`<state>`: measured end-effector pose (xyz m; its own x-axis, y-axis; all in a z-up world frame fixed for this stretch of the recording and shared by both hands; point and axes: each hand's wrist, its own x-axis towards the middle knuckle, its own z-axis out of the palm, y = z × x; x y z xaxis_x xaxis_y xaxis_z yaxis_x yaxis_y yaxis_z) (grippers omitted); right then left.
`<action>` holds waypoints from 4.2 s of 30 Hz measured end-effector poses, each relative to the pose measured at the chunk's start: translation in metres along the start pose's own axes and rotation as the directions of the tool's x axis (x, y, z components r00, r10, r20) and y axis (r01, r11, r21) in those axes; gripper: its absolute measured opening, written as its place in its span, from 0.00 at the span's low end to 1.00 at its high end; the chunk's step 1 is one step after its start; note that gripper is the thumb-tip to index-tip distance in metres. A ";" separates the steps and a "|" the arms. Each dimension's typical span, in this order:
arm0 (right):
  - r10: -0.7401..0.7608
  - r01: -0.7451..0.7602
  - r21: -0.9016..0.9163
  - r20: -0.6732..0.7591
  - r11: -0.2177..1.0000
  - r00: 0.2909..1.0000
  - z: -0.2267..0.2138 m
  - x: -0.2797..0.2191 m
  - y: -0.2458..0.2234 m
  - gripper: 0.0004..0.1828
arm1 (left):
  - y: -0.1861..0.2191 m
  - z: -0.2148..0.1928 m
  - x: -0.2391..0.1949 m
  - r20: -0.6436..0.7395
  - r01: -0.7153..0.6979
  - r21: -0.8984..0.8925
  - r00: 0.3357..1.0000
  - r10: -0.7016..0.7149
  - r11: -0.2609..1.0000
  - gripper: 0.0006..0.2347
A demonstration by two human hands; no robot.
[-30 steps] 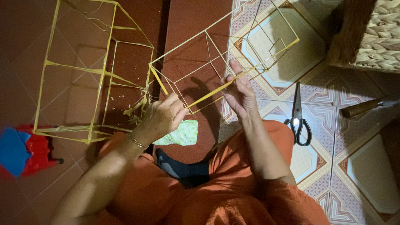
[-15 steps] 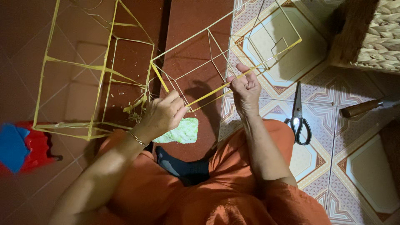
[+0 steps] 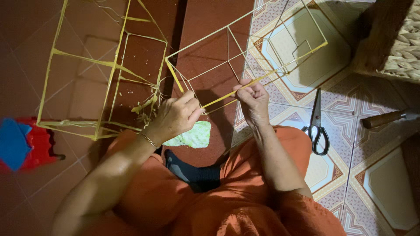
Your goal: The person sits on the floor and weaves a yellow strip around the frame of a small basket. They use their hands to thread the strip through the frame and occasionally use scissors to trim the strip.
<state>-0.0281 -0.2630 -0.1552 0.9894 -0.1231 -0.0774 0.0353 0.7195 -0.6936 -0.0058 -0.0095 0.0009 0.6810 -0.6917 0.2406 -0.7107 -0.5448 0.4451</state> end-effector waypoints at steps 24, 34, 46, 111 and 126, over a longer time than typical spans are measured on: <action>0.085 -0.062 -0.207 0.103 0.976 0.991 0.039 -0.020 0.033 0.18 | -0.002 0.006 -0.001 0.005 0.038 -0.084 0.999 -0.038 0.996 0.08; 0.109 -0.115 -0.064 -0.088 0.991 0.990 0.065 -0.043 0.026 0.07 | -0.001 0.004 -0.001 -0.052 -0.054 -0.063 0.997 0.051 0.997 0.07; 0.137 -0.137 0.022 0.030 0.990 0.990 0.071 -0.031 0.004 0.14 | -0.002 0.011 -0.002 -0.018 -0.062 -0.017 0.998 0.061 0.998 0.07; 0.054 -0.055 -0.046 -0.015 0.997 0.998 0.020 0.031 -0.044 0.33 | -0.011 0.033 0.001 0.025 0.075 0.108 0.997 -0.078 0.991 0.07; -0.216 -0.151 -0.655 -0.444 0.740 0.869 -0.148 -0.091 -0.116 0.19 | -0.030 0.049 0.006 0.009 0.122 -0.100 0.992 -0.122 0.987 0.09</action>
<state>-0.1433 -0.4368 -0.1740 0.7899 -0.5660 -0.2359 -0.2157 0.1036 -0.9709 0.0109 -0.0205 -0.0530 0.7610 -0.6242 0.1768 -0.6008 -0.5754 0.5549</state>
